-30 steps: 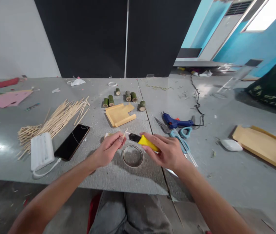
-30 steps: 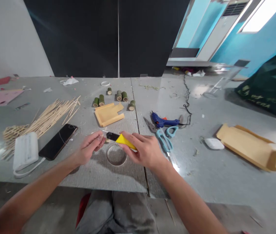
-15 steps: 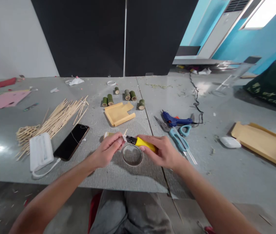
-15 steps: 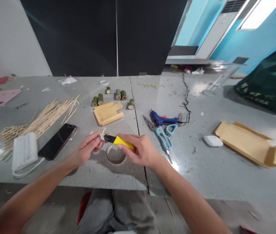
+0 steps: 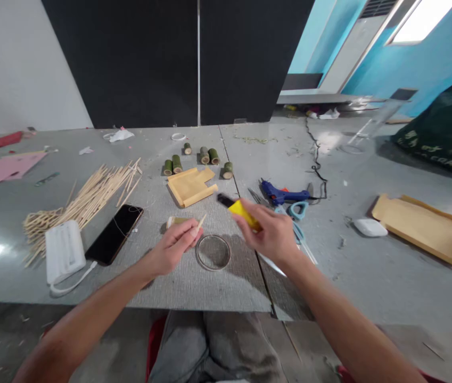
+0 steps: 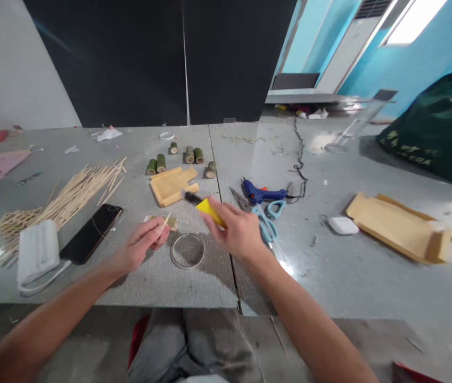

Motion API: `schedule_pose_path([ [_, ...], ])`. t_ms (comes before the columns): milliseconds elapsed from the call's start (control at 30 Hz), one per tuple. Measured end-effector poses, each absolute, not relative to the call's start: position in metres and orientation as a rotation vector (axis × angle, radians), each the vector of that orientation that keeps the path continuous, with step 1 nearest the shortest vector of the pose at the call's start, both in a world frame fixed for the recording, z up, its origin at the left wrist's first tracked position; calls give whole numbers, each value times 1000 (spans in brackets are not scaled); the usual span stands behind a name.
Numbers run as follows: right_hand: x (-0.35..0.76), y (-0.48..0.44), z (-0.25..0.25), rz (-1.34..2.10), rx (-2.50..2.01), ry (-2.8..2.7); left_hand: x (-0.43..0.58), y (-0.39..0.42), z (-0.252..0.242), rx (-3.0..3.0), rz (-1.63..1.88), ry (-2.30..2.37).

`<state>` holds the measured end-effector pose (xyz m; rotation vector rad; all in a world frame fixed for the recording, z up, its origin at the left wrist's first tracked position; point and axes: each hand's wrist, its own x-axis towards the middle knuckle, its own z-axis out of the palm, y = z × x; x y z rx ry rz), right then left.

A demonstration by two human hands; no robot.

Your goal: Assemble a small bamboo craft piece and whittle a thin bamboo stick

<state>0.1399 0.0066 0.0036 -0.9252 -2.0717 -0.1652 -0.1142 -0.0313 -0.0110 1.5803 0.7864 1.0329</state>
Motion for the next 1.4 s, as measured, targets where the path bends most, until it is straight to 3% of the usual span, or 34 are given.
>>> schedule_pose_path([
  [100, 147, 9, 7, -154, -884, -1974, -113, -30, -12, 1460, 1052, 748],
  [233, 140, 2, 10, 53, -728, -2237, -113, -28, -14, 1350, 1064, 791],
  [833, 129, -2, 1, 140, -737, -2322, -116, -30, -14, 1767, 1113, 977],
  [1033, 129, -4, 2, 74, -785, -2329, -119, -30, -15, 1778, 1082, 995],
  [1400, 115, -7, 3, -356, -842, -2264, -120, -23, -12, 1601, 1114, 944],
])
